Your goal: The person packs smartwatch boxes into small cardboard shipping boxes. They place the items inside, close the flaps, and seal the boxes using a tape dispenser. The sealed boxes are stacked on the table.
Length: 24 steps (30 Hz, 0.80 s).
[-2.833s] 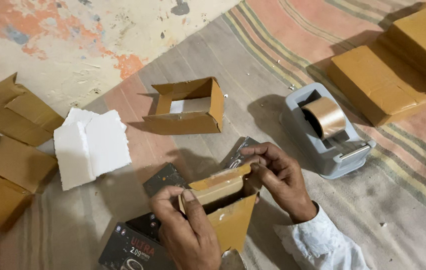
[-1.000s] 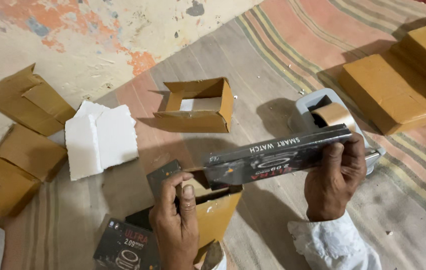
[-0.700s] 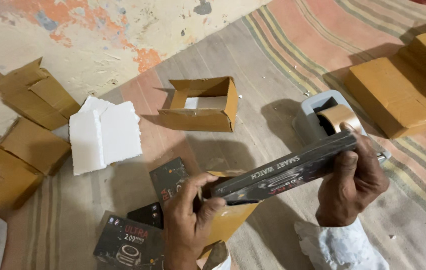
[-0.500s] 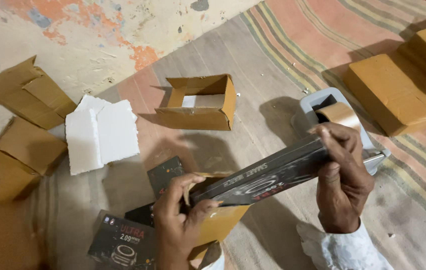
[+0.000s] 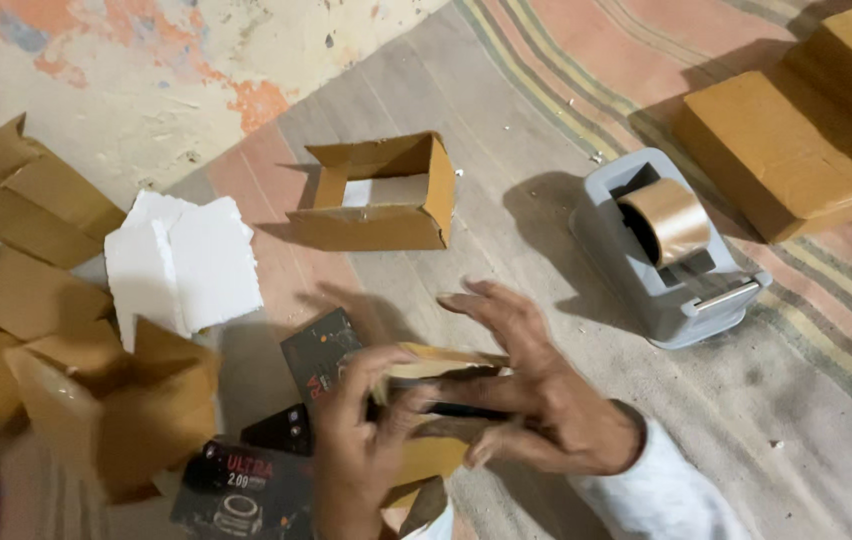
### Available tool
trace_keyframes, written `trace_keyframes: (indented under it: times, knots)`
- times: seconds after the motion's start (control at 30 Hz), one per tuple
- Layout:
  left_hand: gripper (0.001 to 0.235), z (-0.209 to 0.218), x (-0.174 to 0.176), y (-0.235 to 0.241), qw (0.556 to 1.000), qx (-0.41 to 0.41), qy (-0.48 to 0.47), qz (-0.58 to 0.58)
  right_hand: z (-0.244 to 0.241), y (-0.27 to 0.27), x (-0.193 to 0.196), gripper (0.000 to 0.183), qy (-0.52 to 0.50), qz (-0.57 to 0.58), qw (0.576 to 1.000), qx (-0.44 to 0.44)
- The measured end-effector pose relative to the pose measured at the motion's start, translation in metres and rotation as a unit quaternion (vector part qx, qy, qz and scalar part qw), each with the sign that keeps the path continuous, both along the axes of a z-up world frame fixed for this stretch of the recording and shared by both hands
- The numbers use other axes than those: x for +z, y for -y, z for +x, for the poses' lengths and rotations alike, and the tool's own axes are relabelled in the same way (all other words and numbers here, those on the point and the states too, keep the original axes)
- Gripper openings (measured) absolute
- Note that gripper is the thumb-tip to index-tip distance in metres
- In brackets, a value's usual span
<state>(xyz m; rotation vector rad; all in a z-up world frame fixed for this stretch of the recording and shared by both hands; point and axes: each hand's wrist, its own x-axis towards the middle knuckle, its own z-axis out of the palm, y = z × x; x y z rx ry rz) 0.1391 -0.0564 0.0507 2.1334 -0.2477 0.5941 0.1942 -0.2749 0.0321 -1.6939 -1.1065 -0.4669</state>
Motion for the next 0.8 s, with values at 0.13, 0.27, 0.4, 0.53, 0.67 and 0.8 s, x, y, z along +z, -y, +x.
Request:
trace_keyframes:
  times: [0.13, 0.27, 0.4, 0.53, 0.67, 0.8]
  knots:
    - [0.019, -0.011, 0.007, -0.011, 0.976, 0.146, 0.046, -0.157, -0.008, -0.028, -0.025, 0.055, -0.102, 0.103, 0.986, 0.080]
    - [0.013, -0.022, 0.016, 0.012, 0.927, 0.225, 0.098, -0.283, -0.018, -0.029, -0.034, 0.061, -0.207, 0.188, 0.951, 0.135]
    - [0.012, -0.002, 0.007, 0.058, 0.889, 0.225, 0.171, -0.360, -0.014, -0.015, -0.025, 0.054, -0.171, 0.256, 0.949, 0.074]
    - [0.019, 0.017, -0.002, 0.053, 0.980, 0.068, 0.001, -0.186, -0.006, -0.010, -0.021, 0.032, -0.197, 0.216, 0.956, -0.026]
    - [0.033, 0.027, -0.002, 0.049, 0.989, -0.042, 0.018, -0.139, 0.004, -0.005, -0.022, 0.023, -0.135, 0.189, 0.971, -0.058]
    - [0.040, 0.029, -0.004, 0.056, 0.971, -0.092, 0.137, -0.173, 0.004, -0.006, -0.023, 0.021, -0.205, 0.258, 0.944, -0.034]
